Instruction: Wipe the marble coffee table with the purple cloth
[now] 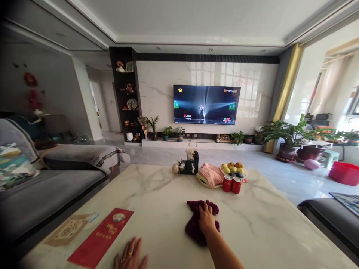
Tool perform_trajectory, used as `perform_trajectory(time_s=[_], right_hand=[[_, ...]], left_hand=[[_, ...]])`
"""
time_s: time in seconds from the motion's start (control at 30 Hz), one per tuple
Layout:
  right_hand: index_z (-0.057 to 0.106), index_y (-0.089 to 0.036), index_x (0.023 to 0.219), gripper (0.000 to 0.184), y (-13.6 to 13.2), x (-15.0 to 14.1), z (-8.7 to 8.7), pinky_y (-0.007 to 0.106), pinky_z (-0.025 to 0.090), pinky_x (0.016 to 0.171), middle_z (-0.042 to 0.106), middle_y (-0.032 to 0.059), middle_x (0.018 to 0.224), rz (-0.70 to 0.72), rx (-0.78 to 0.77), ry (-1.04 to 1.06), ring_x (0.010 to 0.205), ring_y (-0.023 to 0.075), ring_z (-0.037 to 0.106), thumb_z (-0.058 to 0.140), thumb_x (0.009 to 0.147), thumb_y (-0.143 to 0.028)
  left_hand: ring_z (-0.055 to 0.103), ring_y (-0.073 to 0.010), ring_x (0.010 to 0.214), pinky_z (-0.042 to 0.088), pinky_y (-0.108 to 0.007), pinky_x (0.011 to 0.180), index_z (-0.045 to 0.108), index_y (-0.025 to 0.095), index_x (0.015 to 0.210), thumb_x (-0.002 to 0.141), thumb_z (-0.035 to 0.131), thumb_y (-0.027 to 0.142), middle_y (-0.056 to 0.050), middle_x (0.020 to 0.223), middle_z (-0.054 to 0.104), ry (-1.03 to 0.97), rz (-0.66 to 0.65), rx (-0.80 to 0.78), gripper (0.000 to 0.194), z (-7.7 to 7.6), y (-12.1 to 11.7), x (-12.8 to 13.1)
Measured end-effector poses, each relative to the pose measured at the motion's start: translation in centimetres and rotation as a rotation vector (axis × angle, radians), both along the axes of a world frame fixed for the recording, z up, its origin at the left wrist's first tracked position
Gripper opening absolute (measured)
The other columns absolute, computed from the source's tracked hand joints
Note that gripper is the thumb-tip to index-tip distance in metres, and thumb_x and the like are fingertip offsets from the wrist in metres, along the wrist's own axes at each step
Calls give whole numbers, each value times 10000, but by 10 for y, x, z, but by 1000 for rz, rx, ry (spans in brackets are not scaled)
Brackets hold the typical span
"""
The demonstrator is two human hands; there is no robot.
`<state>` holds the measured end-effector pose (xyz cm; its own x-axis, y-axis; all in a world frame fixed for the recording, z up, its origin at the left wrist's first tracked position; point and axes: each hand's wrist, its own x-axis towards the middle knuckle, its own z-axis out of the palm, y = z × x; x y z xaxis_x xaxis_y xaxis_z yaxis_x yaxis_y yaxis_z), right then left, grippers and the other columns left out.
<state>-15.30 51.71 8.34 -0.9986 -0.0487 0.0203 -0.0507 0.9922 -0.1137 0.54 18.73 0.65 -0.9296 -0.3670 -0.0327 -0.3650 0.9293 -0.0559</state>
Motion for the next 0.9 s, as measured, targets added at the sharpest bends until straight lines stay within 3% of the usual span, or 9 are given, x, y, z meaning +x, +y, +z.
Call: perform_trajectory(time_s=[0.13, 0.2, 0.33, 0.43, 0.5, 0.57, 0.77, 0.9], right_hand=[[534, -276, 1573, 809, 12, 82, 9, 439, 391, 1181, 450, 112, 1655, 64, -1, -97, 1443, 349, 481, 641, 779, -161], [529, -260, 1578, 827, 23, 125, 10, 443, 385, 1181, 460, 129, 1639, 93, -9, -143, 1414, 363, 495, 658, 765, -176], [517, -236, 1589, 854, 44, 196, 1, 450, 358, 1199, 454, 136, 1640, 145, -39, -184, 1417, 386, 480, 680, 751, -215], [529, -239, 1579, 818, 51, 211, -4, 418, 368, 1198, 460, 123, 1631, 151, -74, -127, 1419, 374, 470, 695, 779, -244], [565, -226, 1546, 733, 51, 196, -3, 393, 385, 1170, 489, 122, 1596, 139, -77, -65, 1390, 353, 485, 662, 820, -226], [603, -200, 1503, 642, 49, 162, 2, 379, 396, 1130, 509, 117, 1565, 122, -55, -20, 1358, 332, 497, 603, 861, -189], [594, -306, 1476, 589, 41, 14, 10, 390, 433, 1064, 520, 84, 1542, 50, 13, 36, 1312, 309, 488, 655, 897, -220], [621, -243, 1409, 428, 31, -75, 5, 417, 434, 1006, 600, 141, 1402, -24, 33, 77, 1278, 318, 500, 569, 984, -247]], left_hand=[[233, -329, 1618, 190, -602, 1302, 358, 159, 1651, 1042, 303, 432, -128, 1753, 284, 65, -59, 76, 670, 27, 12, 16], [215, -332, 1619, 144, -622, 1302, 346, 133, 1650, 1040, 325, 435, -163, 1759, 249, 62, -69, 116, 680, 34, 15, 18], [225, -329, 1607, 133, -628, 1295, 376, 116, 1630, 1048, 336, 414, -182, 1746, 271, 102, -74, 174, 655, 35, 17, 18], [231, -329, 1601, 130, -622, 1294, 388, 108, 1623, 1053, 348, 402, -186, 1739, 285, 128, -80, 175, 643, 31, 16, 17], [229, -334, 1601, 119, -624, 1296, 395, 102, 1619, 1053, 357, 400, -191, 1736, 291, 151, -86, 180, 640, 28, 15, 16], [235, -340, 1600, 113, -631, 1297, 404, 96, 1614, 1051, 361, 393, -198, 1732, 297, 168, -90, 186, 638, 24, 14, 15], [269, -353, 1594, 168, -641, 1285, 407, 111, 1620, 1041, 372, 412, -186, 1736, 300, 128, -111, 96, 653, 13, 10, 9], [258, -344, 1605, 199, -641, 1274, 385, 126, 1634, 1044, 358, 419, -164, 1749, 272, 83, -122, 57, 659, 8, 7, 7]])
